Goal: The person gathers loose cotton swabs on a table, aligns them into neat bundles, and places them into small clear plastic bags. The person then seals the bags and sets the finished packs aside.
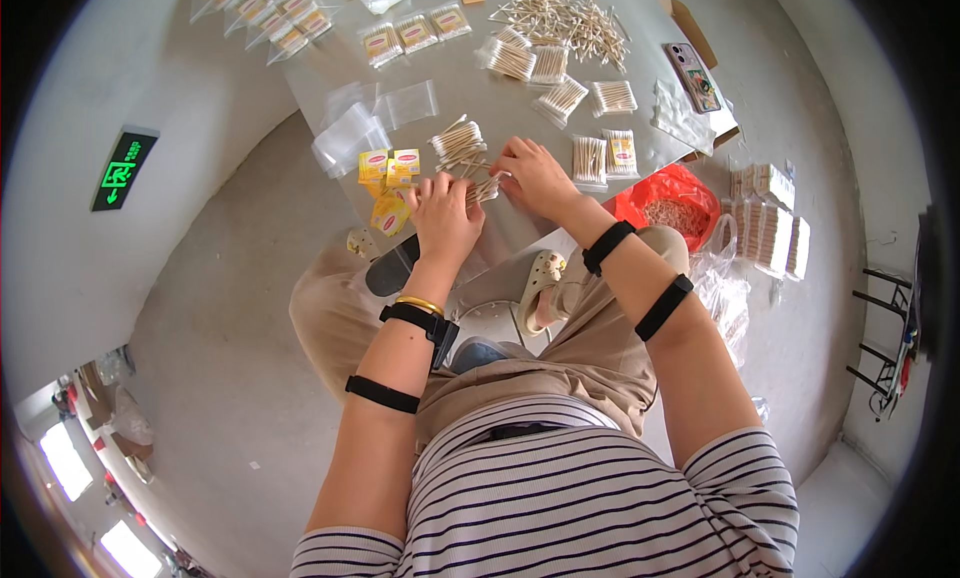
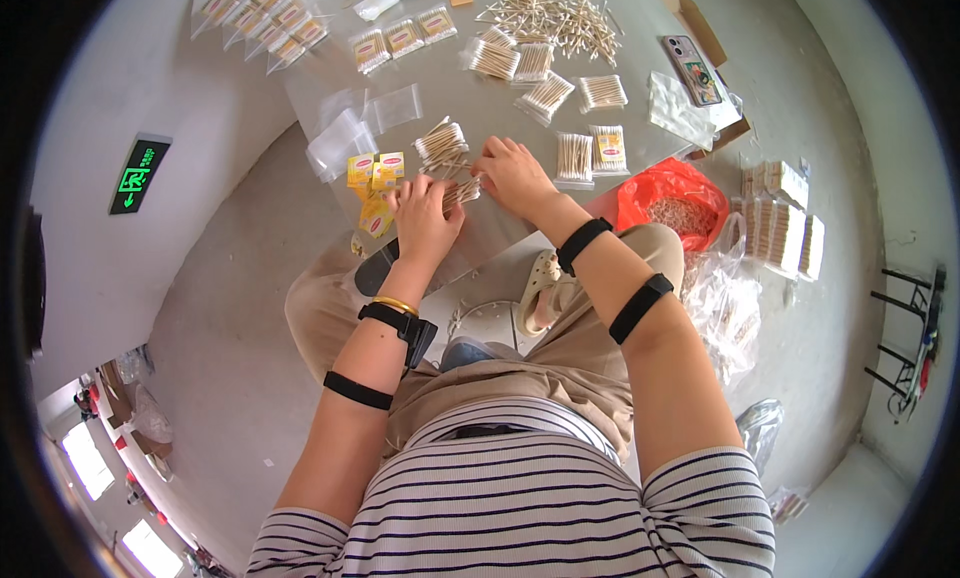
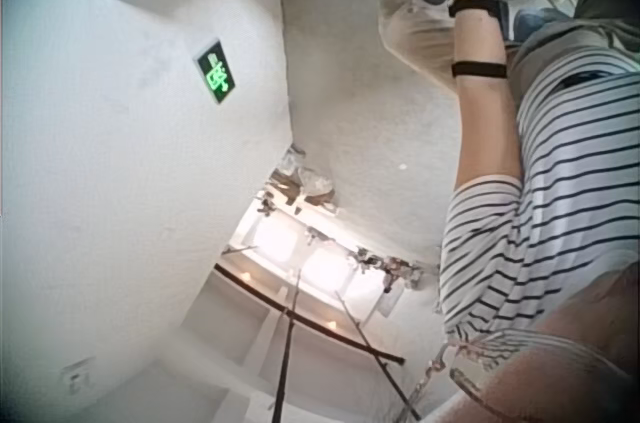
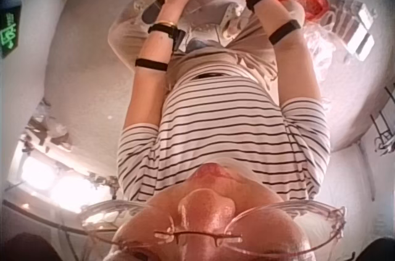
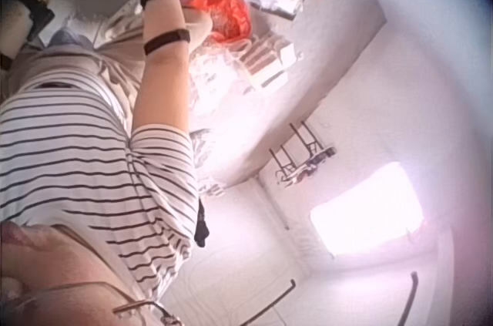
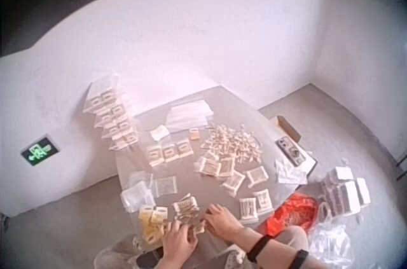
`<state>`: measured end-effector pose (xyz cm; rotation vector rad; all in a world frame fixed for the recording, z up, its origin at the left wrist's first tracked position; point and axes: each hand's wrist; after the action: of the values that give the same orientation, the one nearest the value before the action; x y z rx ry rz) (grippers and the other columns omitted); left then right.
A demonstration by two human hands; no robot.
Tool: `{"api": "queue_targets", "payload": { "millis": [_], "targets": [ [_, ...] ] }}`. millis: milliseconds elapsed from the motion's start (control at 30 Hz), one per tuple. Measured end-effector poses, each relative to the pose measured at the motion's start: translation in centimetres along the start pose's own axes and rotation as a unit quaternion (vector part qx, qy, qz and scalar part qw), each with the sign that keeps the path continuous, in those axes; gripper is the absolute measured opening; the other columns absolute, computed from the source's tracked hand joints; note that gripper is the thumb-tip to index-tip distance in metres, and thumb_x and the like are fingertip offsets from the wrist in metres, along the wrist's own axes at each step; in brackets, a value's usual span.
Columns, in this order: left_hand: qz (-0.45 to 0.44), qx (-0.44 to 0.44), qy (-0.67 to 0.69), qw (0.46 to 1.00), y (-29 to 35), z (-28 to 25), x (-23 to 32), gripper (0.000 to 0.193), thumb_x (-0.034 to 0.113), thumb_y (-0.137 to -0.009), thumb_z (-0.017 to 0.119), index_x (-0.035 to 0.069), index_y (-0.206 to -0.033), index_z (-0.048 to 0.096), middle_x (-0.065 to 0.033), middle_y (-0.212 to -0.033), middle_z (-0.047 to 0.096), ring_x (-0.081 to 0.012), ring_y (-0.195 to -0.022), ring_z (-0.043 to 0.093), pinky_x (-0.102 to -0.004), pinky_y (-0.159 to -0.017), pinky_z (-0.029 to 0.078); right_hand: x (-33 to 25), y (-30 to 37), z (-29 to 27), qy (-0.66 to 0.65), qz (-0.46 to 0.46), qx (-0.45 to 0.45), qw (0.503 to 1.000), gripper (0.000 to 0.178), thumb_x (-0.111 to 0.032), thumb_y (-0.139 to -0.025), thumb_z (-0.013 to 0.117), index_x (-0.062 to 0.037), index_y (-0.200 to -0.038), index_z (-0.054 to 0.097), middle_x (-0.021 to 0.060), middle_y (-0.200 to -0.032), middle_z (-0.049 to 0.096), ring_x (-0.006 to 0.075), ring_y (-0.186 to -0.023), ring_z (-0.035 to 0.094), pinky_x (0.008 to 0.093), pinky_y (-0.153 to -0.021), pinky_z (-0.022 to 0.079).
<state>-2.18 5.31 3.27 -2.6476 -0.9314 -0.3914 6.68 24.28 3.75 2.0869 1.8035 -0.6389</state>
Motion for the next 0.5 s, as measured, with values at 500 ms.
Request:
{"api": "queue_targets", "payload": {
  "millis": [500],
  "targets": [
    [0.038, 0.001, 0.027, 0.999, 1.1, 0.4, -1.1, 0.018, 0.018, -0.087, 0.078, 0.017, -0.104, 0.074, 0.0006, -0.100, 0.065, -0.0228, -0.101, 0.061, -0.0438, -0.099, 0.036, 0.9, 0.3, -0.4, 0.033, -0.018, 0.030, 0.999, 0.010, -0.010, -0.087, 0.071, -0.0150, -0.096, 0.072, 0.0036, -0.102, 0.063, 0.0259, -0.108, 0.061, 0.0414, -0.093, 0.048]
  ]
}}
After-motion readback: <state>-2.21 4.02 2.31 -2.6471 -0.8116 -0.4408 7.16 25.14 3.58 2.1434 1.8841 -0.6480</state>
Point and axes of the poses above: each hand's wrist, its own y-axis away from the middle knuckle, its own z-axis out of the palm, x = y × z
